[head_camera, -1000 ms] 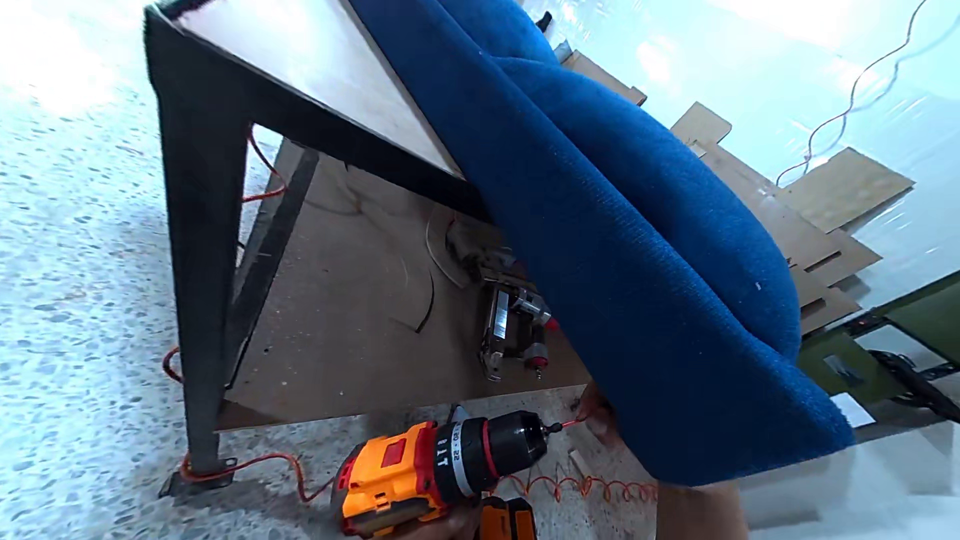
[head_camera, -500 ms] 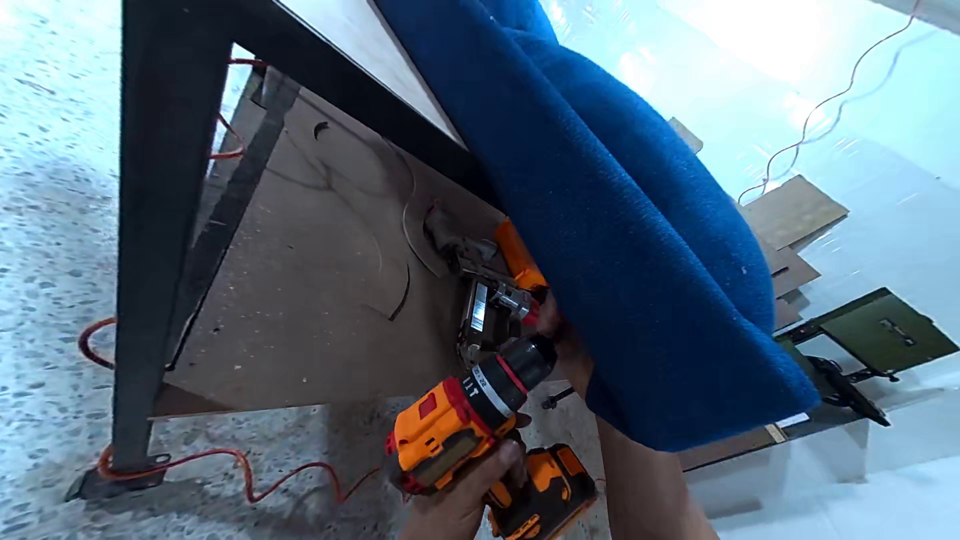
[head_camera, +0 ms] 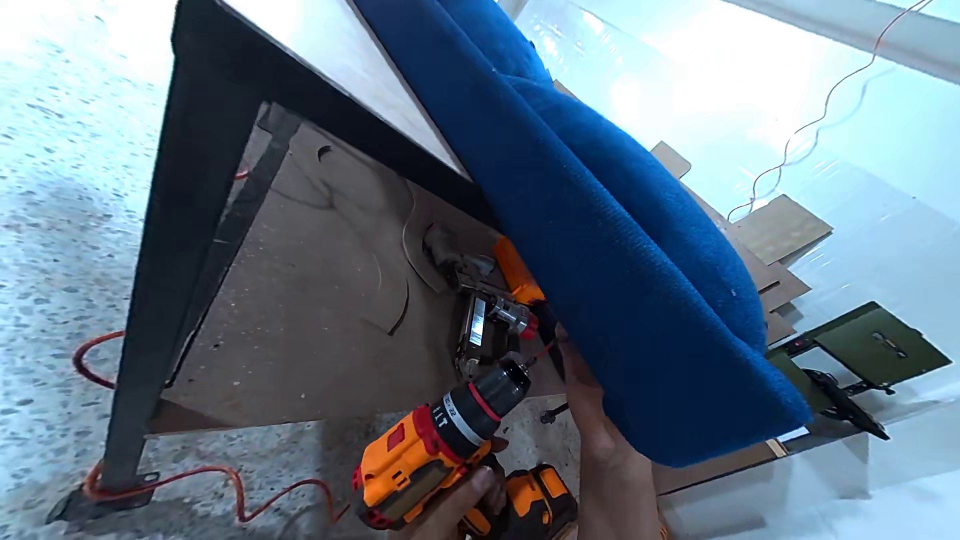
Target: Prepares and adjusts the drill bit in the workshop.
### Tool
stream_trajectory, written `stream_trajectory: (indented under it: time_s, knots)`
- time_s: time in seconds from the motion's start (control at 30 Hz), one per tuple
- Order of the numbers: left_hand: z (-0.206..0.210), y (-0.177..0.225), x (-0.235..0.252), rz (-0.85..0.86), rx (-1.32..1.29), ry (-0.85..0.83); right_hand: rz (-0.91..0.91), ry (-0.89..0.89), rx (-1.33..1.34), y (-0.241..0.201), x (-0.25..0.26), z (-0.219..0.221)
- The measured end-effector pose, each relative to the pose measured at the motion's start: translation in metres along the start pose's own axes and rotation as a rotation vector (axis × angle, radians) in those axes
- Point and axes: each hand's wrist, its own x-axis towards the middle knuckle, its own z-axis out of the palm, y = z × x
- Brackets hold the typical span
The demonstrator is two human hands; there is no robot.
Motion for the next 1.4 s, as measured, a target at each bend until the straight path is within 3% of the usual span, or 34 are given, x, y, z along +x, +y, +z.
stream_trajectory:
  time_s: [0.07,0.13,0.37,0.5,0.63,0.7,0.77,0.83,0.93,1.03,1.13,1.3,1.4]
  knots:
    - [-0.003,0.004,0.001,0.012,0.010,0.004,0.025,-0.167,0.164,-0.004,-0.004,-0.011]
    - [-0.006,0.008,0.002,0.022,0.021,-0.026,0.040,-0.245,0.134,-0.005,-0.008,-0.023]
    - [-0.006,0.001,0.004,0.044,0.032,-0.089,-0.130,-0.113,-0.112,-0.002,-0.011,-0.026]
    - [-0.003,-0.005,0.003,-0.007,0.029,-0.051,-0.106,-0.196,-0.346,-0.005,-0.011,-0.028]
    - [-0.028,0.052,0.003,-0.051,0.282,-0.033,-0.037,-0.444,-0.599,0.000,-0.001,-0.080]
    - [-0.051,0.110,-0.001,-0.112,0.541,-0.027,0.018,-0.314,-0.707,0.034,-0.011,-0.093]
    - [-0.075,0.168,-0.016,-0.168,0.832,0.016,0.280,-0.177,-0.833,0.082,-0.032,-0.117]
    - [-0.095,0.218,-0.035,-0.250,1.061,0.122,0.593,-0.154,-0.987,0.141,-0.052,-0.141]
    - [-0.112,0.266,-0.058,-0.417,1.265,0.394,0.932,-0.394,-1.216,0.231,-0.090,-0.172]
    - [-0.116,0.276,-0.066,-0.420,1.310,0.597,1.171,-0.787,-1.377,0.298,-0.124,-0.189]
    - [-0.111,0.267,-0.069,-0.288,1.275,0.721,1.135,-0.981,-1.526,0.347,-0.134,-0.193]
    - [-0.141,0.249,-0.096,-0.182,1.225,0.814,0.954,-0.806,-1.794,0.414,-0.129,-0.203]
    - [-0.145,0.237,-0.119,-0.151,1.217,0.844,0.798,-0.973,-1.838,0.467,-0.137,-0.218]
